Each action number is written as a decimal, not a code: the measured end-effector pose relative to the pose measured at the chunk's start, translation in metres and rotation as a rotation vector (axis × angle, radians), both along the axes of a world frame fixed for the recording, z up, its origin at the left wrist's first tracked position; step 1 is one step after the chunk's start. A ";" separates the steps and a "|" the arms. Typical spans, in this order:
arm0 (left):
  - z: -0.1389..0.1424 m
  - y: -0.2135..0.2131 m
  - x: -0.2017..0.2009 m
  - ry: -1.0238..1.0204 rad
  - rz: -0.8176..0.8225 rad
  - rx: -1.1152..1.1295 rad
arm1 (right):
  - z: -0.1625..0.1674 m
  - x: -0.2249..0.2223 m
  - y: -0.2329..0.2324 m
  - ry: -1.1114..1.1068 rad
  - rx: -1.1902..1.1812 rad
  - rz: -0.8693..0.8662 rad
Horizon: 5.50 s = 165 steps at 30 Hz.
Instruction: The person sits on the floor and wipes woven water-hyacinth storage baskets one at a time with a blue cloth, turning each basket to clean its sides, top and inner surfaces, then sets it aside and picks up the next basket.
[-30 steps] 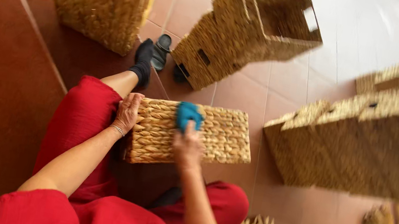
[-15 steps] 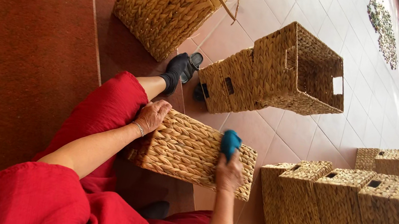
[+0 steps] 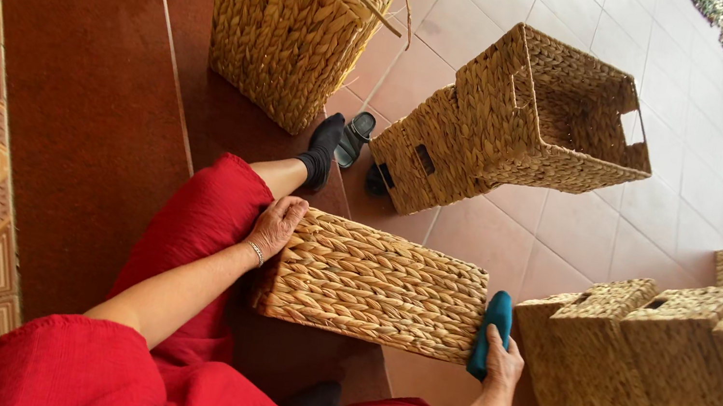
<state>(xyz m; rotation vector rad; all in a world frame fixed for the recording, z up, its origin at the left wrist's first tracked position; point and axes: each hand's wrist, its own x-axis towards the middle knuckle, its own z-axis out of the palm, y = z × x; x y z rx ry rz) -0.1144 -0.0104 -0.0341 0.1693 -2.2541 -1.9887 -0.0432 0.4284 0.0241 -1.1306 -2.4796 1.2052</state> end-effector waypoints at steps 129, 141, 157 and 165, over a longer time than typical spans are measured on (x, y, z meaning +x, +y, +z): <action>0.051 -0.014 0.073 0.264 -0.361 0.190 | 0.194 -0.004 0.088 0.439 0.445 0.048; 0.043 -0.020 0.104 0.343 -0.419 0.166 | 0.129 0.058 -0.174 0.369 0.780 0.711; 0.027 -0.042 0.128 0.424 -0.412 0.026 | 0.096 0.140 -0.269 0.464 0.832 0.696; 0.018 -0.045 0.127 0.467 -0.421 0.041 | 0.080 0.042 -0.173 0.128 0.836 0.237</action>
